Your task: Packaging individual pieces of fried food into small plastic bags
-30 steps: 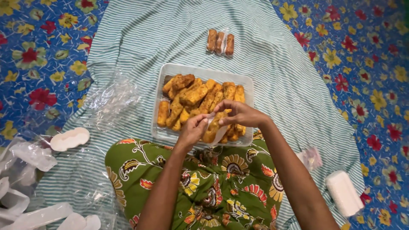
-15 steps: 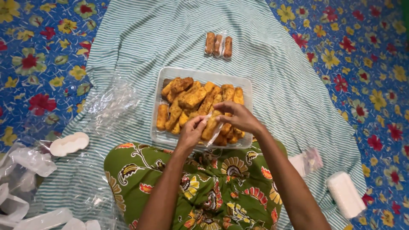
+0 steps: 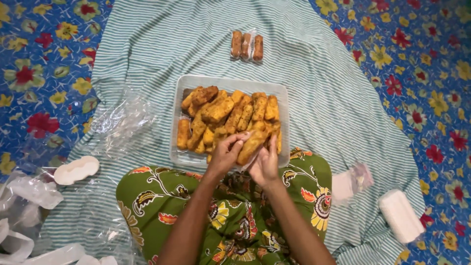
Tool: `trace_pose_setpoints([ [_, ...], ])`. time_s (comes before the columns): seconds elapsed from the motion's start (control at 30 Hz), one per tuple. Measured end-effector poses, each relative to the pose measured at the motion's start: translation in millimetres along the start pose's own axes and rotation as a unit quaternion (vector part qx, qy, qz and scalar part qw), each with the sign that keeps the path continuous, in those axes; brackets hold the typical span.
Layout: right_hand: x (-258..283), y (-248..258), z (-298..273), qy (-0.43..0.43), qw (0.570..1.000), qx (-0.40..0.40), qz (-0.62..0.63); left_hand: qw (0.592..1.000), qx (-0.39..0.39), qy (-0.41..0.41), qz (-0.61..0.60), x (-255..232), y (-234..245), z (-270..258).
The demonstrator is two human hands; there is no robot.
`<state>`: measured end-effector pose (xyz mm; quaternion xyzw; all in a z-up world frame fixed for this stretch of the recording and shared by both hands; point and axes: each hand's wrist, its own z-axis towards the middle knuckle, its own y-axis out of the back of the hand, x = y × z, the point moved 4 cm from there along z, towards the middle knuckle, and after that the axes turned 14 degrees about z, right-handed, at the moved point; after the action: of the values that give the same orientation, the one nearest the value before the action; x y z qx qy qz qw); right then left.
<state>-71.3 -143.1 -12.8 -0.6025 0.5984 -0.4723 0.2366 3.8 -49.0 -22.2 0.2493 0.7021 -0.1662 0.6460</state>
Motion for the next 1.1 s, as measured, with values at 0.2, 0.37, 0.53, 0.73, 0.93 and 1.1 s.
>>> trace_pose_setpoints([
  [0.2, -4.2, 12.0, -0.6, -0.001, 0.998, 0.02, 0.062, 0.983, -0.026, -0.043, 0.176, 28.4, -3.8, 0.5],
  [0.37, 0.2, 26.4, 5.0, 0.027, 0.997, 0.016, 0.077, 0.961, -0.044, -0.111, 0.25, -12.7, 5.4, -15.4],
  [0.53, 8.6, 48.3, 14.6, 0.05, 0.996, 0.032, 0.07, 0.907, -0.123, -0.213, 0.341, -0.5, 6.2, -17.0],
  [0.73, 3.9, 20.7, -3.9, 0.049, 0.997, 0.042, 0.048, 0.881, -0.104, -0.284, 0.363, -11.8, -1.1, -21.8],
  [0.93, 2.3, 12.8, -10.0, 0.087, 0.995, 0.037, 0.03, 0.876, -0.09, -0.269, 0.39, -0.8, -5.2, -25.4],
  [1.1, 3.8, 21.1, -4.5, 0.116, 0.992, 0.04, 0.011, 0.879, -0.083, -0.268, 0.386, 15.2, -12.2, -24.8],
])
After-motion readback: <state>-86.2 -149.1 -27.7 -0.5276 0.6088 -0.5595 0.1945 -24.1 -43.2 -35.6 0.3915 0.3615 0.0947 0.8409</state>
